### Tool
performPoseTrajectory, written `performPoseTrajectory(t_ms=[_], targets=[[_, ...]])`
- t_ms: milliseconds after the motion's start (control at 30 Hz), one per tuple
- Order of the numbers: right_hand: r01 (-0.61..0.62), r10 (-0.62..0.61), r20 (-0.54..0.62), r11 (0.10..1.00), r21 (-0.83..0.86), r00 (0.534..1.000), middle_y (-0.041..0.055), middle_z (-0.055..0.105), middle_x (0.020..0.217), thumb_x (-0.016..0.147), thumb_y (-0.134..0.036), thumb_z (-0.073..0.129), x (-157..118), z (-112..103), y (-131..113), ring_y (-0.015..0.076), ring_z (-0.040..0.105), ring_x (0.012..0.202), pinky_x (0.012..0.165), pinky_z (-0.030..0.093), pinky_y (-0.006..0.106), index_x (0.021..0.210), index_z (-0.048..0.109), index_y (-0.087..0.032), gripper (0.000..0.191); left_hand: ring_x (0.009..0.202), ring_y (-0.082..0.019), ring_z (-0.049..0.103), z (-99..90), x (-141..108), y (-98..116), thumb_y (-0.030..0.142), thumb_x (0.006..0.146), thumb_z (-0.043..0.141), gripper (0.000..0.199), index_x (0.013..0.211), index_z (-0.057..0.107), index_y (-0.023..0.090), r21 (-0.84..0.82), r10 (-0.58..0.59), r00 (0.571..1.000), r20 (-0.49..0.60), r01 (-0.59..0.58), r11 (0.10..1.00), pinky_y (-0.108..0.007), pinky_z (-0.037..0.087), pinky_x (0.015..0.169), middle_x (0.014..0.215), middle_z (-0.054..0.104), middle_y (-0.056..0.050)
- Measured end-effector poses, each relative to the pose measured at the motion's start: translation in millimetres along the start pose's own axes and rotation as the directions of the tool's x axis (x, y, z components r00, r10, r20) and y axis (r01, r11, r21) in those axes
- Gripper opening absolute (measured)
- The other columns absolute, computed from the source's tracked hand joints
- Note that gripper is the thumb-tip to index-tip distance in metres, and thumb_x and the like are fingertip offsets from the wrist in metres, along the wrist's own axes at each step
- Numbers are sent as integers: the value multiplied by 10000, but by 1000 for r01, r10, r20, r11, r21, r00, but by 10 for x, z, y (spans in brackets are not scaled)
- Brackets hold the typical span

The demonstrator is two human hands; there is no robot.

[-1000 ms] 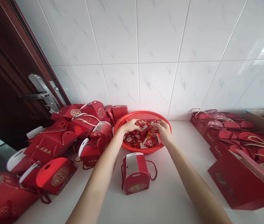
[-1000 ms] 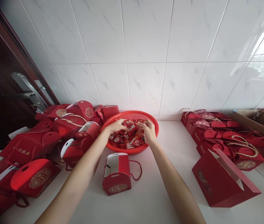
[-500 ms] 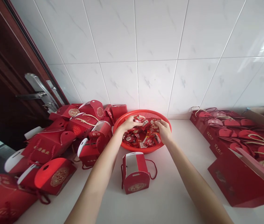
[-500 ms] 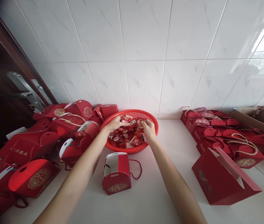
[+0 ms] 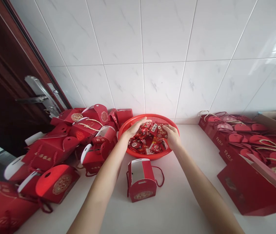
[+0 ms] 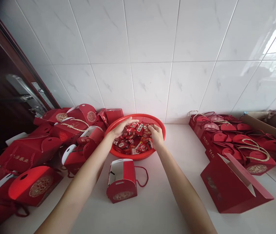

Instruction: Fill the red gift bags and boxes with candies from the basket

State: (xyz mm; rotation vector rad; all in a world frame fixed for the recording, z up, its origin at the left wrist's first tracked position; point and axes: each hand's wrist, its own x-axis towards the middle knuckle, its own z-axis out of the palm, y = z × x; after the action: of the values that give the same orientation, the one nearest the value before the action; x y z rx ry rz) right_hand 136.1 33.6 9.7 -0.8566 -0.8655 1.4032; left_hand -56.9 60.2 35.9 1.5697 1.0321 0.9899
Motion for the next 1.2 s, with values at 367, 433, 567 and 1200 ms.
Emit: performPoseTrajectory(t_ms=[367,433,567,1200], targets=[[-29,27,24,996,86,999,28,712,694,654,-279,758,8,0,-14,177,638,595,497,522,278,697,651,-200,140,1396,-284,433,-48,58,-116,169,746,647,725,1449,507,280,41,10,999,-32,-9,999,-392,328,1160,1516,492,-32],[-31,29,22,996,85,999,24,704,684,669,-270,744,6,4,-15,175,634,583,491,518,280,700,646,-199,125,1315,-283,524,-65,67,-147,173,759,671,834,1532,365,250,22,-29,1000,-7,30,999,-410,362,1130,1441,567,-92],[-40,39,14,996,82,999,14,705,700,686,-256,737,14,-4,-11,172,645,598,507,531,275,727,637,-203,120,1116,-236,649,-90,69,-179,174,774,704,827,1528,368,222,17,-22,997,69,21,1000,-403,421,1069,1235,705,-103],[-27,24,107,999,25,994,-7,717,704,711,-278,659,-34,5,-50,175,664,603,473,500,256,968,703,-224,267,956,-218,660,30,20,-71,403,679,836,408,977,749,138,53,28,986,163,-37,998,-366,496,922,991,754,-64]])
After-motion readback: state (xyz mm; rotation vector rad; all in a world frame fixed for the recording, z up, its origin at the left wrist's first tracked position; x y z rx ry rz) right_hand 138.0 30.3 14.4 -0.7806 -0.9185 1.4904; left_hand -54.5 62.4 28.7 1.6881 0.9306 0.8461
